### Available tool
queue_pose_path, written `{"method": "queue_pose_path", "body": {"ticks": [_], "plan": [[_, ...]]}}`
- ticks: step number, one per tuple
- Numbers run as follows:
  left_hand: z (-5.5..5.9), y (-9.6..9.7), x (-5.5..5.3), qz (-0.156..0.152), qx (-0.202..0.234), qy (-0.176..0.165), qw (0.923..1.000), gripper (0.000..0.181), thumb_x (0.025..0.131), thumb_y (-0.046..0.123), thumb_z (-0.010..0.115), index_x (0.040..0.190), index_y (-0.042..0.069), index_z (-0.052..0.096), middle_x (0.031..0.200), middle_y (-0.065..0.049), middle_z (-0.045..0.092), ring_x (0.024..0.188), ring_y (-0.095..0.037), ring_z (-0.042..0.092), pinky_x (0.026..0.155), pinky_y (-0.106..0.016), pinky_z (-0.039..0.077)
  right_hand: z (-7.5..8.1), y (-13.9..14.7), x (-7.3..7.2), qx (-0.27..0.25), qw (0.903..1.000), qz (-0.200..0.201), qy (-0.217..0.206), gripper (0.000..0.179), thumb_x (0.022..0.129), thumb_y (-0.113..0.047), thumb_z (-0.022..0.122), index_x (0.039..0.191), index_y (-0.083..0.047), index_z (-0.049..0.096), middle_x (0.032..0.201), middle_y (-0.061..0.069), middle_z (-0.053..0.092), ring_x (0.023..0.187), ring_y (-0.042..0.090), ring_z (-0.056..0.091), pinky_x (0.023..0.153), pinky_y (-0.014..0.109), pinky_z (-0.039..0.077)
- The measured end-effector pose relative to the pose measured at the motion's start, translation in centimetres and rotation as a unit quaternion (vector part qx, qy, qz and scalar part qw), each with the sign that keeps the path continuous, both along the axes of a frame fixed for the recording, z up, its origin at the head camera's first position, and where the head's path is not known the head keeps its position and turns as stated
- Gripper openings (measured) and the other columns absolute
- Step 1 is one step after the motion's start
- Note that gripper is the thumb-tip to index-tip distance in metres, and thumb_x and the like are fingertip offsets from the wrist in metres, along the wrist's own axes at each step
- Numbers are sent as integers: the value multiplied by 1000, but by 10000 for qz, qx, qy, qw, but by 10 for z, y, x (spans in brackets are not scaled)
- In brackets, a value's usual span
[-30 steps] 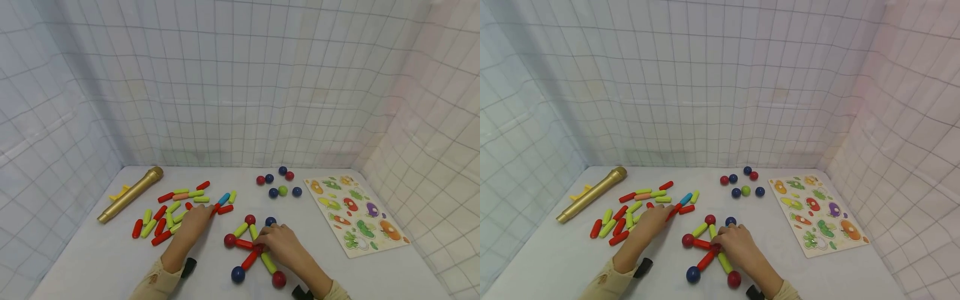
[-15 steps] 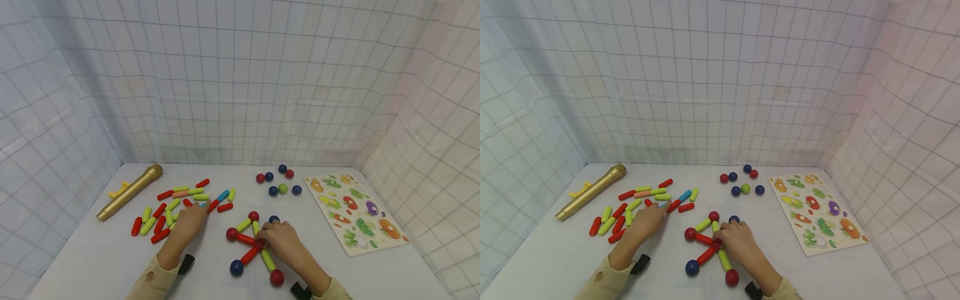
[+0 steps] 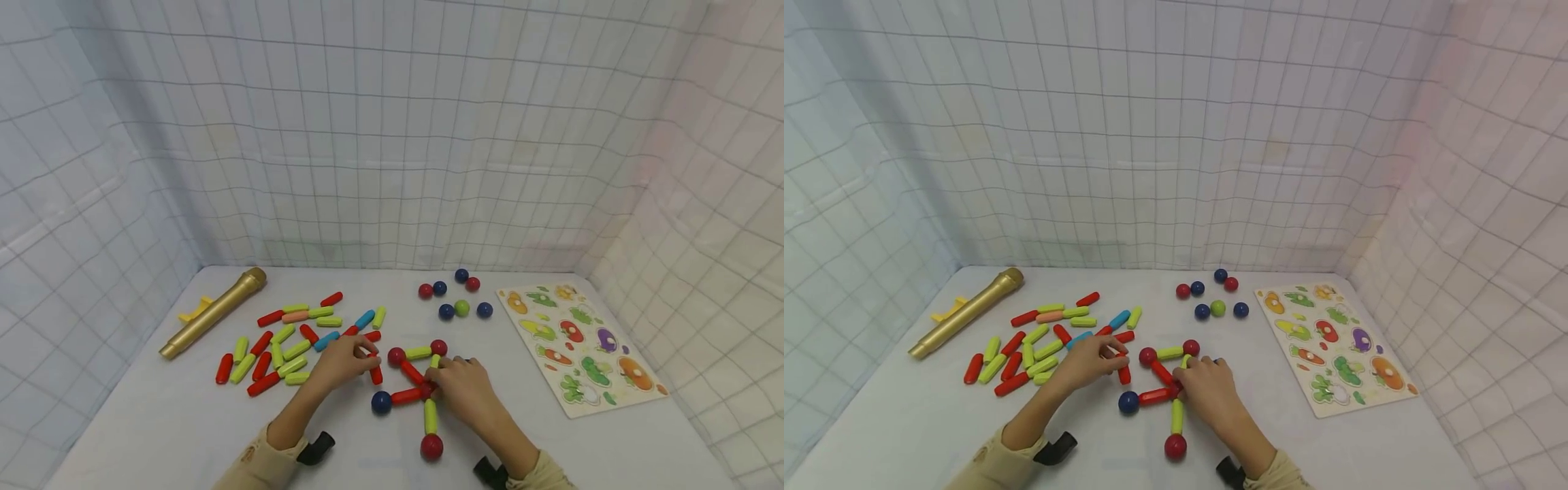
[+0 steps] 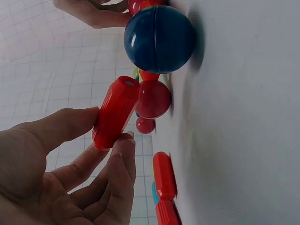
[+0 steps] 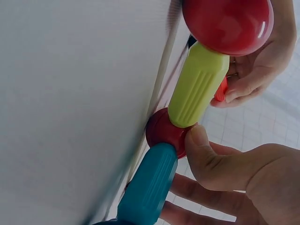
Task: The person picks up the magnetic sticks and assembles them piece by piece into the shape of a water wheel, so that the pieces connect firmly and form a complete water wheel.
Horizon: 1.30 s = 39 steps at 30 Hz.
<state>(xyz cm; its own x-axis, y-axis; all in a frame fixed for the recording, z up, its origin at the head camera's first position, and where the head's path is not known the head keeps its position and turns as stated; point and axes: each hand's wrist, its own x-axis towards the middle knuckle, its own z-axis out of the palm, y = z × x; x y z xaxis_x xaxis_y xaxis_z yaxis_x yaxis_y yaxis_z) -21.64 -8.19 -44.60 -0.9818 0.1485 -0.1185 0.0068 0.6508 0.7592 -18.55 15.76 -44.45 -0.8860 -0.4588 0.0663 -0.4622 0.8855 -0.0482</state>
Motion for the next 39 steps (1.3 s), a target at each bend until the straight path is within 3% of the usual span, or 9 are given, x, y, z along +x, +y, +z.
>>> {"method": "queue_pose_path", "body": {"ticks": [8,16,20,24,27,30,32,35,39], "plan": [[-10,4,4,-323,-62,-199,9993,30,84,23,75,108,5,71,83,-3,71,69,-12,62,62,-27,52,-1,-1,3,101,9997,203,-79,22,77,-23,82,99,-23,76,83,-4,65,68,11,50,67,30,51],[-12,12,6,-324,-116,-715,9968,43,82,25,77,114,-2,68,81,-1,69,72,-11,59,63,-23,49,-1,-3,2,-54,9981,497,-370,24,76,-26,83,98,-22,76,81,-6,63,66,7,47,62,23,46],[-14,16,7,-249,-140,-834,9961,56,82,23,77,128,-3,58,75,-1,64,67,-13,57,60,-23,46,-1,-5,3,-42,9977,529,-428,25,76,-26,83,99,-22,76,81,-6,62,67,7,47,62,22,46],[-18,18,8,-199,-77,-749,9970,64,82,22,77,136,1,51,74,-1,62,66,-14,56,61,-25,47,1,-8,5,-59,9960,658,-603,25,77,-26,82,100,-22,76,83,-6,60,69,6,48,67,22,50],[-18,17,7,-335,-129,-589,9976,61,83,24,76,135,3,53,76,-1,62,66,-13,56,60,-26,47,3,-9,6,-86,9944,752,-733,25,78,-27,81,102,-23,76,92,-5,63,78,7,53,75,26,54],[-11,11,6,-517,-586,-318,9964,47,85,24,75,126,6,60,81,-2,66,70,-13,58,62,-26,50,5,-7,6,-167,9919,933,-841,26,79,-23,80,104,-28,75,104,-5,66,92,11,57,85,32,54],[0,0,5,-581,-1252,-57,9904,34,86,22,74,116,8,65,84,-3,67,72,-14,57,64,-28,51,5,-6,5,-193,9899,1110,-864,30,80,-17,79,106,-31,74,110,-5,67,100,13,57,89,34,53],[18,-25,6,-588,-2491,254,9664,17,85,12,73,101,9,68,87,-5,67,74,-17,56,67,-31,52,5,-3,5,-161,9877,1288,-868,36,79,-10,78,107,-33,74,109,-7,68,103,13,56,90,34,51],[30,-57,6,-635,-3471,17,9357,12,83,6,72,94,6,66,87,-7,65,74,-20,52,66,-35,50,5,-2,5,-105,9884,1262,-832,36,79,-9,79,105,-34,74,106,-8,69,102,13,55,89,37,51]]}}
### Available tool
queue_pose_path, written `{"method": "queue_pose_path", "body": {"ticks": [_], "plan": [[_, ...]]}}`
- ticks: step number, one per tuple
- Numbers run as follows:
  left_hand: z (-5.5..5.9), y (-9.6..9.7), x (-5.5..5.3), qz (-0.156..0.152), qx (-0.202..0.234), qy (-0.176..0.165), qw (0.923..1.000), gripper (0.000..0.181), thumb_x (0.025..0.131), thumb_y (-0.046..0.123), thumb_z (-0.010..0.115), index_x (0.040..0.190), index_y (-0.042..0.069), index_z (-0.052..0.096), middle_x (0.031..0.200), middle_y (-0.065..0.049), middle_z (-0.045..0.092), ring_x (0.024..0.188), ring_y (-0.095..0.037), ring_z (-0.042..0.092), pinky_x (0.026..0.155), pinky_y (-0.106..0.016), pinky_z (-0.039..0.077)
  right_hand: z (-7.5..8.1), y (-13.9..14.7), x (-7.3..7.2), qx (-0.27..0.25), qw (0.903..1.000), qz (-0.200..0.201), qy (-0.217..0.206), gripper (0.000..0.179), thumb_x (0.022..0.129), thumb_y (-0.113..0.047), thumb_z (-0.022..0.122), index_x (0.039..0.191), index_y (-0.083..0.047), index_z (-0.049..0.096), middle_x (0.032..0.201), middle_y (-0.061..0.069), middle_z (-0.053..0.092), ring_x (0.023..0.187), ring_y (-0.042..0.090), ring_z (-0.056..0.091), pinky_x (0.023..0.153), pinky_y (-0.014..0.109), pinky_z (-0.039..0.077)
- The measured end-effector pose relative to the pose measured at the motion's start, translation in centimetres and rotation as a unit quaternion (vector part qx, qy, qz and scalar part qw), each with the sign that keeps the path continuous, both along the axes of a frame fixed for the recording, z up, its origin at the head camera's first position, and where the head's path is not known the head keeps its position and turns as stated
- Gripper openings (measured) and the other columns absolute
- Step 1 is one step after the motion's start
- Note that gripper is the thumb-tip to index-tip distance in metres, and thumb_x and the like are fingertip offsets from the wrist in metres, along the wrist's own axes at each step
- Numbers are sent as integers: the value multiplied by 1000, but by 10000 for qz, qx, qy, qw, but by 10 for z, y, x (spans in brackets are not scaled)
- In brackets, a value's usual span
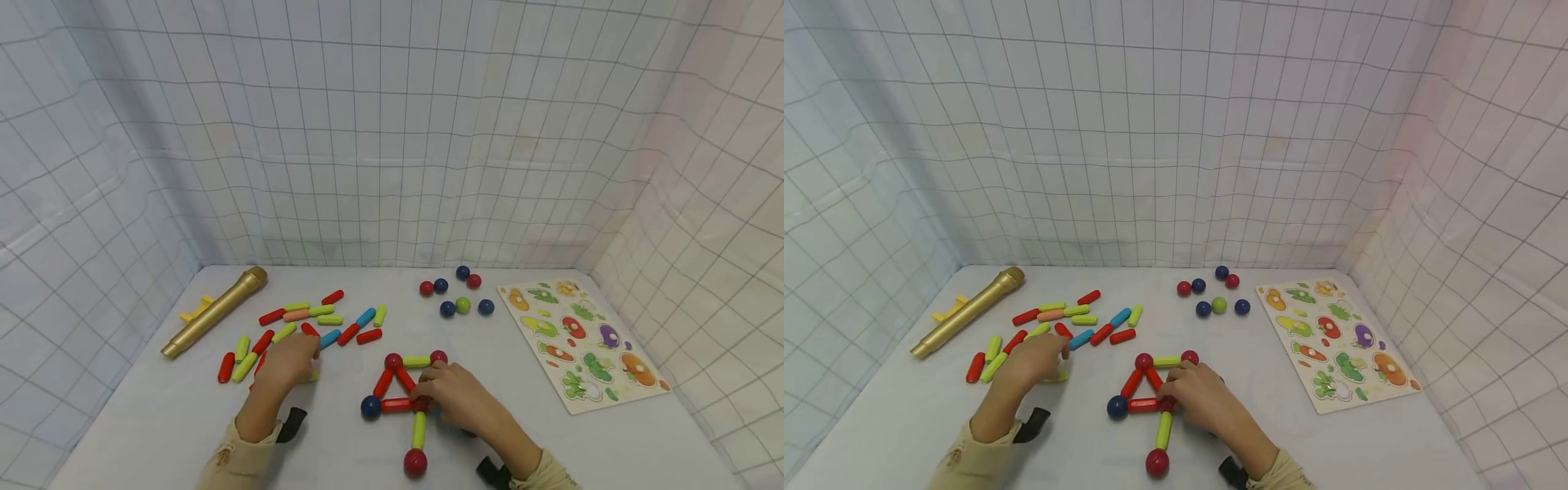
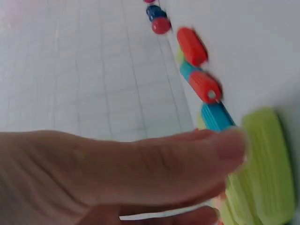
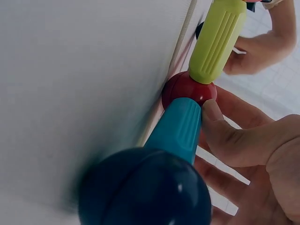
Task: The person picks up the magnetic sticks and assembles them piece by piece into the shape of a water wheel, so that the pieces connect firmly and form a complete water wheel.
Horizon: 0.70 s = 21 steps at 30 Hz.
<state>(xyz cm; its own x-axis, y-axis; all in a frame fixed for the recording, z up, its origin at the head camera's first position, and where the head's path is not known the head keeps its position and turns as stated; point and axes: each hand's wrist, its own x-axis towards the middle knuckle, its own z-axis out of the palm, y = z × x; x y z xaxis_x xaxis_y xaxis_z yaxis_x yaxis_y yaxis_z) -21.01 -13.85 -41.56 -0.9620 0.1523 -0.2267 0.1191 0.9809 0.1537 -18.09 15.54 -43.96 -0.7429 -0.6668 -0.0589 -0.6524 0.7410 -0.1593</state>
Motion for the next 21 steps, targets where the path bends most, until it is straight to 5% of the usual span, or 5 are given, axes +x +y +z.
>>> {"method": "queue_pose_path", "body": {"ticks": [4,10,13,17,21], "plan": [[-4,-10,-3,154,-302,-275,9990,11,85,9,70,92,3,64,78,-7,57,72,-22,51,65,-35,49,-1,1,-1,-4,10000,-74,60,34,79,-11,79,104,-34,74,103,-8,69,100,13,55,89,42,50],[-12,-12,-11,266,-165,-91,9995,18,87,17,71,86,0,64,69,-7,50,67,-21,49,59,-31,43,-2,3,-3,-1,9992,-241,314,29,79,-18,80,102,-34,74,99,-8,69,96,15,53,87,45,47],[-13,-11,-14,201,283,-9,9994,20,86,19,73,82,2,65,69,-6,52,66,-20,48,59,-30,40,-2,3,-4,46,9986,-355,381,27,78,-20,80,101,-33,74,95,-8,68,94,16,52,89,47,45],[-14,-4,-17,103,1125,164,9935,21,85,16,74,98,2,67,79,-6,62,70,-18,52,64,-30,47,-2,2,-5,152,9976,-582,349,24,79,-27,80,102,-31,74,91,-9,66,88,15,50,89,47,43],[-16,13,-16,259,2399,112,9704,34,84,19,75,113,5,67,85,-5,66,73,-16,55,64,-28,49,-2,2,-5,206,9960,-748,432,25,79,-34,80,102,-28,73,85,-9,66,81,14,49,86,46,43]]}}
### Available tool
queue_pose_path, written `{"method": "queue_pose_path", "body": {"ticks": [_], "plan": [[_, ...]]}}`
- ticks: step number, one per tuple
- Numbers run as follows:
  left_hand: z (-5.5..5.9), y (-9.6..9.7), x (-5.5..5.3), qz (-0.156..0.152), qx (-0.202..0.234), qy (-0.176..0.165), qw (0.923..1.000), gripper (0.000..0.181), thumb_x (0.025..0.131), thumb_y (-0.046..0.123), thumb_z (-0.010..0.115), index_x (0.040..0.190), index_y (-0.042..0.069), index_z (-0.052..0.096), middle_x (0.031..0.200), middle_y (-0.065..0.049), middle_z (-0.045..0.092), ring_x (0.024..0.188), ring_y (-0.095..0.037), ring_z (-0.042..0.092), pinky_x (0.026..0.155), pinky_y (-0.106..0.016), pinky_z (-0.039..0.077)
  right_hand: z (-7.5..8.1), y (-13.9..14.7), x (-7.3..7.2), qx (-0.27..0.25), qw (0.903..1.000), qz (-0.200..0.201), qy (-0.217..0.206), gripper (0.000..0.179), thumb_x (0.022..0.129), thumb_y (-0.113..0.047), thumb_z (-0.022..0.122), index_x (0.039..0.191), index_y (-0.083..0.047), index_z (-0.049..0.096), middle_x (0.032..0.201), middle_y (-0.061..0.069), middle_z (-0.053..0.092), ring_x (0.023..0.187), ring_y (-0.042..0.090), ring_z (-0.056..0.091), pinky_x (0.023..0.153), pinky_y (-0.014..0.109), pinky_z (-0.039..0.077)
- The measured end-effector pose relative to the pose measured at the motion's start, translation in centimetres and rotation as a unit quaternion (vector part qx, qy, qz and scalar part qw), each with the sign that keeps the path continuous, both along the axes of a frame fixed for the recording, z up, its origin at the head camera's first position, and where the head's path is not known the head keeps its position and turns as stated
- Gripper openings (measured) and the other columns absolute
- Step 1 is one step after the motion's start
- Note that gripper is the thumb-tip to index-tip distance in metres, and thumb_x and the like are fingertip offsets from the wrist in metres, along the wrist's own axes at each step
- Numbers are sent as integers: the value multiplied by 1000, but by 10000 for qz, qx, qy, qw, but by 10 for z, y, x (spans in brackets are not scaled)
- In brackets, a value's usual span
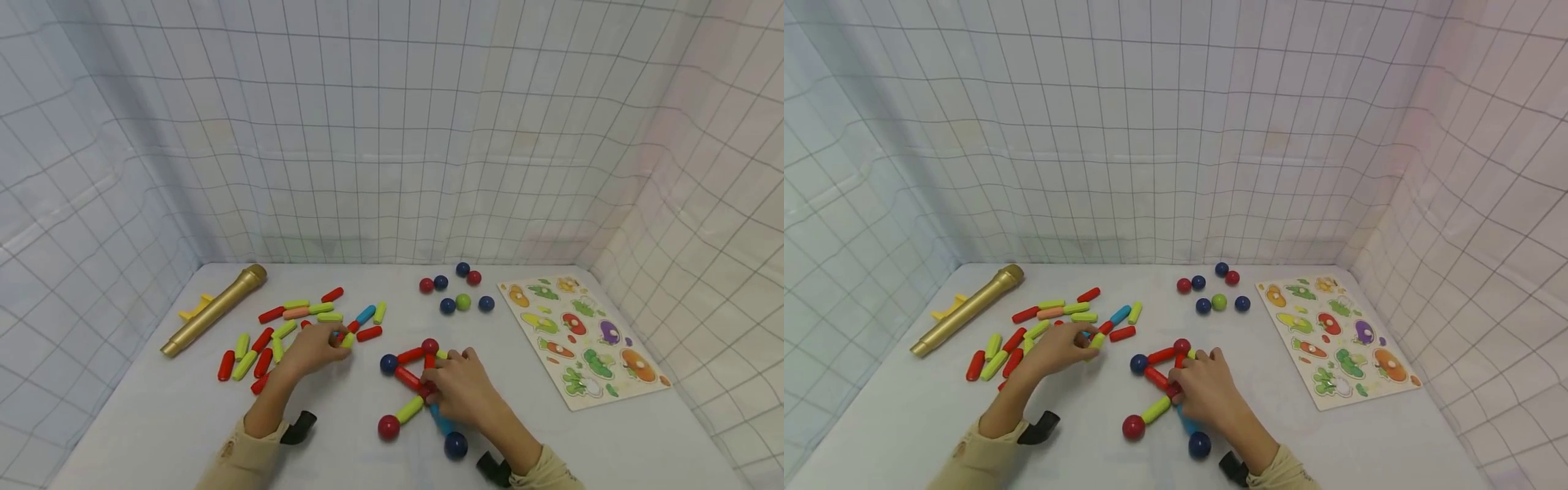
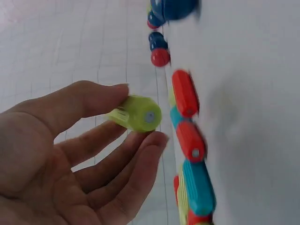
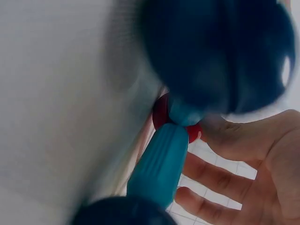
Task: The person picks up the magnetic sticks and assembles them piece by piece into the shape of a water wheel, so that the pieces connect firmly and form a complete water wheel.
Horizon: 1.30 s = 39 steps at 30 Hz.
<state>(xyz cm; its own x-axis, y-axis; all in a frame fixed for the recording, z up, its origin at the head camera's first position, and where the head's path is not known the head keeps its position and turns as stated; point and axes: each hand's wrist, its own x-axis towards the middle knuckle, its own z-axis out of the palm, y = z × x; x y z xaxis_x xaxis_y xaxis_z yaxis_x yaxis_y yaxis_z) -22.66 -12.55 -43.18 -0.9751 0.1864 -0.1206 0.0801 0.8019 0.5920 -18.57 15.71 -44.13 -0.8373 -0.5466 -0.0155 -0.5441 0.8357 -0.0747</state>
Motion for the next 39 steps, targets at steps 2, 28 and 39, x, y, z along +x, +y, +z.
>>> {"method": "queue_pose_path", "body": {"ticks": [2,28,39], "plan": [[-2,11,2,109,619,-271,9977,37,83,23,76,114,5,67,82,-3,67,73,-14,57,65,-28,48,0,0,0,-33,10000,-45,64,25,78,-36,80,101,-27,74,80,-10,65,78,14,49,82,44,43],[-28,52,13,-206,1059,-1343,9850,24,85,29,74,93,6,76,65,1,63,61,-12,56,58,-23,42,-2,-7,2,-121,9997,197,24,22,80,-40,78,93,-22,75,70,-11,63,66,6,47,69,28,38],[-29,55,13,-132,858,-1060,9906,24,84,27,75,94,5,77,66,1,57,65,-14,51,56,-23,40,3,-15,12,188,9990,394,-87,20,84,-31,76,103,-24,75,82,-8,69,67,6,51,69,25,41]]}}
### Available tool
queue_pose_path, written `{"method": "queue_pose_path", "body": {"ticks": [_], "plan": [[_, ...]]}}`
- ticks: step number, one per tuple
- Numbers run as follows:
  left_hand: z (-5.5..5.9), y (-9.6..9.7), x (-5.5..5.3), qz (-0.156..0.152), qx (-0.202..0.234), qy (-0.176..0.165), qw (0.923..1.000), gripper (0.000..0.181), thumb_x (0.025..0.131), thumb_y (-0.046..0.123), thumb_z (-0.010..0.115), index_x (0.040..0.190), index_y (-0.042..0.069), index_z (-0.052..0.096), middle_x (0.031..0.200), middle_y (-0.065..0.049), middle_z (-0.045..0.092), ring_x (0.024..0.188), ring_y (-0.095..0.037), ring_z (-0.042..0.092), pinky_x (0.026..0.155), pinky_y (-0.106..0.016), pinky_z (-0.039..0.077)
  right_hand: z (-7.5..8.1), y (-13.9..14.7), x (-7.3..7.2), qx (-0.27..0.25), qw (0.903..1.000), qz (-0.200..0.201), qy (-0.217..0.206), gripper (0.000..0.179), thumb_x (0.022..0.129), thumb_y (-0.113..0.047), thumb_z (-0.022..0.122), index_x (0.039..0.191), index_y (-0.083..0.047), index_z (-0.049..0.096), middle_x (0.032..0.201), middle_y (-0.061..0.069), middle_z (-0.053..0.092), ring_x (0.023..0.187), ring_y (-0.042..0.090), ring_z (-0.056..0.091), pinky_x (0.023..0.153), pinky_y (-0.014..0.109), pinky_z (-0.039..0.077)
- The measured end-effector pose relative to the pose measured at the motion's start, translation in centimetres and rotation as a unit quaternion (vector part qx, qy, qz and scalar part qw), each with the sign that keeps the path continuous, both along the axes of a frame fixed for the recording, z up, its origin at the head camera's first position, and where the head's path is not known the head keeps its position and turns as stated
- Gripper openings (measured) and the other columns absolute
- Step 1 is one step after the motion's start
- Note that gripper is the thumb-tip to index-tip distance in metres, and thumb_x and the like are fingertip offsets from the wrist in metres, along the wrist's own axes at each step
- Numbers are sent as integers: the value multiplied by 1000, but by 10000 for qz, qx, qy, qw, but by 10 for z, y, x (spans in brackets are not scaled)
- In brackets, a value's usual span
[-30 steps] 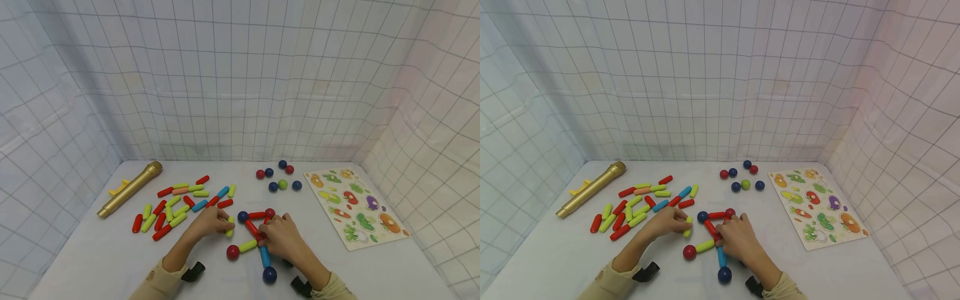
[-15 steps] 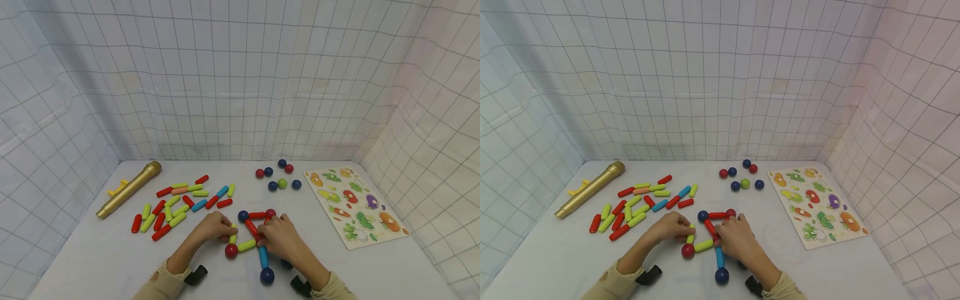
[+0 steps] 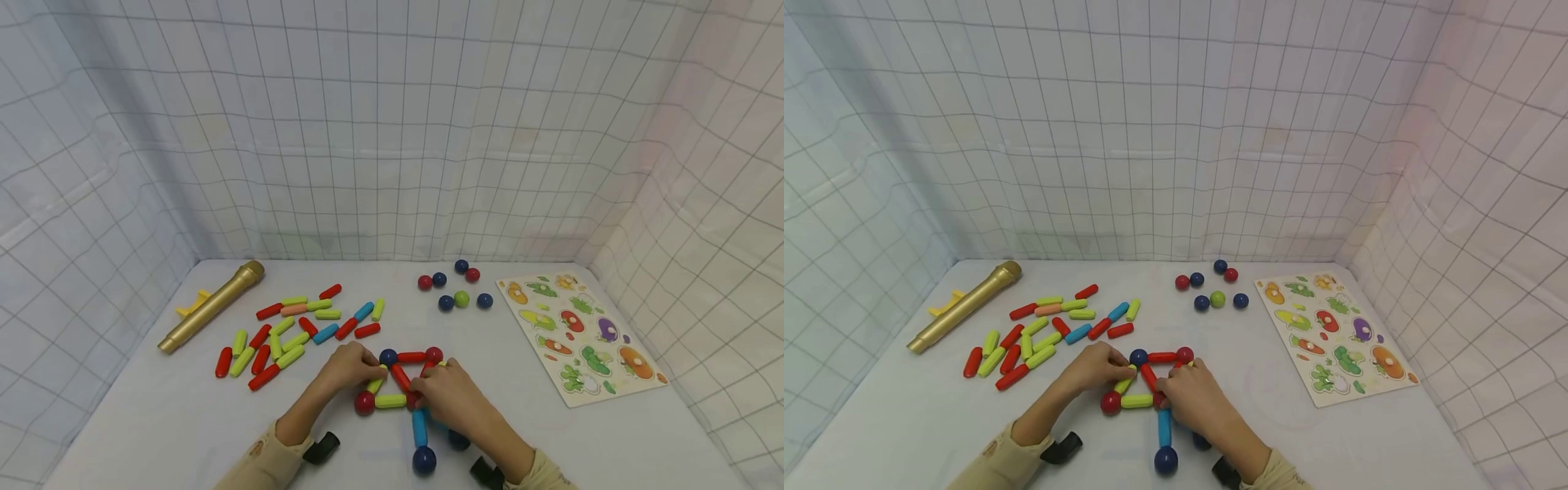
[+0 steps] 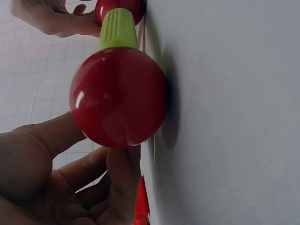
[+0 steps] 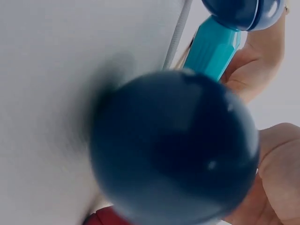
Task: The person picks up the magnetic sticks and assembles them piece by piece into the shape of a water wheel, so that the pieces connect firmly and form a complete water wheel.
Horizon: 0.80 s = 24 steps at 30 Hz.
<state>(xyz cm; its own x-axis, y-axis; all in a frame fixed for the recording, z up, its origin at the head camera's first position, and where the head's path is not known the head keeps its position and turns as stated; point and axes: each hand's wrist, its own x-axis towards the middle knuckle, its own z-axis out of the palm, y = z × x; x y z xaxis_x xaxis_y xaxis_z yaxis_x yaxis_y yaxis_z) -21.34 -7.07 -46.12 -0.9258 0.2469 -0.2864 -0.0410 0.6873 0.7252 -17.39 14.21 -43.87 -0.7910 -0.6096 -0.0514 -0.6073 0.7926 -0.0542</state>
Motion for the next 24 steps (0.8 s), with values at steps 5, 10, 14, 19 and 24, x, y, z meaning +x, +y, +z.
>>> {"method": "queue_pose_path", "body": {"ticks": [5,10,14,19,24], "plan": [[4,-2,-6,110,-314,323,9989,25,87,30,73,94,6,77,67,1,60,64,-14,52,55,-23,40,-1,5,1,-99,9998,85,-160,30,82,-16,78,108,-30,73,107,-5,68,96,13,60,84,35,51],[13,-6,-32,485,-1380,1411,9791,17,88,20,72,98,6,73,80,-4,66,69,-16,55,59,-26,46,-2,4,0,-215,9986,287,-394,41,80,-7,78,110,-34,72,111,-8,69,108,14,59,94,44,51],[16,1,-56,-70,-2248,1962,9544,20,86,15,74,104,8,71,93,-8,67,80,-20,58,73,-33,52,-2,3,-1,-137,9993,278,-206,42,79,-6,78,110,-35,72,108,-9,70,106,13,59,94,45,51],[14,8,-72,-552,-2747,1519,9479,27,83,17,77,107,8,69,94,-6,65,81,-20,55,74,-34,52,-2,6,-2,72,9999,85,1,35,81,-12,78,109,-33,72,102,-7,70,102,16,59,95,46,49],[14,7,-71,-457,-2648,1576,9502,29,84,17,75,111,8,69,99,-9,68,84,-23,59,75,-37,53,-1,11,-2,193,9991,-331,191,32,83,-13,76,109,-29,72,96,-4,70,99,19,60,94,49,48]]}}
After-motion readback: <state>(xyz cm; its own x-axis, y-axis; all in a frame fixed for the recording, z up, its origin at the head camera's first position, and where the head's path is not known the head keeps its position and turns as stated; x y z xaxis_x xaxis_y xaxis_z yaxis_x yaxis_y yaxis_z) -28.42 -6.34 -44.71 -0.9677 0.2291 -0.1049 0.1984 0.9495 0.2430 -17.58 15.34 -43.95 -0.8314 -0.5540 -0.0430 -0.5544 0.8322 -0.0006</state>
